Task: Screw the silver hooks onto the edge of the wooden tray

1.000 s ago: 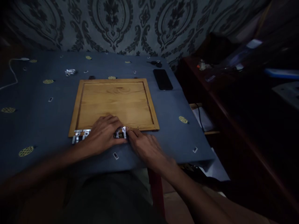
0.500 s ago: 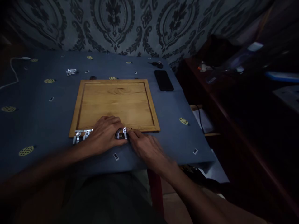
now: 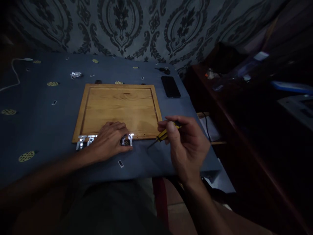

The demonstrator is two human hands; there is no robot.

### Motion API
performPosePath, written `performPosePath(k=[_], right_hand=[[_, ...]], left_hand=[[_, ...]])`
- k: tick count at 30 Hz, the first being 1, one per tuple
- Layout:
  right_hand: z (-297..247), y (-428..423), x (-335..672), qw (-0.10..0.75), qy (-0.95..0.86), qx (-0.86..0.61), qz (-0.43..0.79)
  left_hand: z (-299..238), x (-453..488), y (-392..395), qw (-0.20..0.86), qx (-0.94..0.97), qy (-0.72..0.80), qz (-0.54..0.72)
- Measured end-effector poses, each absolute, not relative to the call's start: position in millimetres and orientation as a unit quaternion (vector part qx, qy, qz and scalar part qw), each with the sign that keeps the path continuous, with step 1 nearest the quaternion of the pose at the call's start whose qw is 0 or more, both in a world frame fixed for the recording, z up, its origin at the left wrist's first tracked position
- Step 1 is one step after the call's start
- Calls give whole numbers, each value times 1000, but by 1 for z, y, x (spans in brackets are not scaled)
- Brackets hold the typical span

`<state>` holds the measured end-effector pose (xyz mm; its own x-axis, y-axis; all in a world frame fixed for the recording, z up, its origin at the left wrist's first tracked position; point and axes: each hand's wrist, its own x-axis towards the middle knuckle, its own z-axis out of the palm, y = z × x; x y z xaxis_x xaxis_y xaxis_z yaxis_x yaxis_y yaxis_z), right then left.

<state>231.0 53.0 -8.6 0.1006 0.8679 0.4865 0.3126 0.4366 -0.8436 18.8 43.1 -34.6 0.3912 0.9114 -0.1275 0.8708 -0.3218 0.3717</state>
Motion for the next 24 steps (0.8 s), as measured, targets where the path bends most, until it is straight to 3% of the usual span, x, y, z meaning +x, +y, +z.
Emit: performPosePath(k=[3, 9, 24], right_hand=[[-7, 51, 219, 632, -598, -429, 241], [-20, 54, 204, 660, -622, -371, 201], [-35, 59, 195, 607, -675, -355, 224]], left_hand=[[-37, 18, 43, 187, 813, 548, 61], [-41, 18, 43, 191, 813, 545, 73], [-31, 19, 43, 214, 805, 551, 43]])
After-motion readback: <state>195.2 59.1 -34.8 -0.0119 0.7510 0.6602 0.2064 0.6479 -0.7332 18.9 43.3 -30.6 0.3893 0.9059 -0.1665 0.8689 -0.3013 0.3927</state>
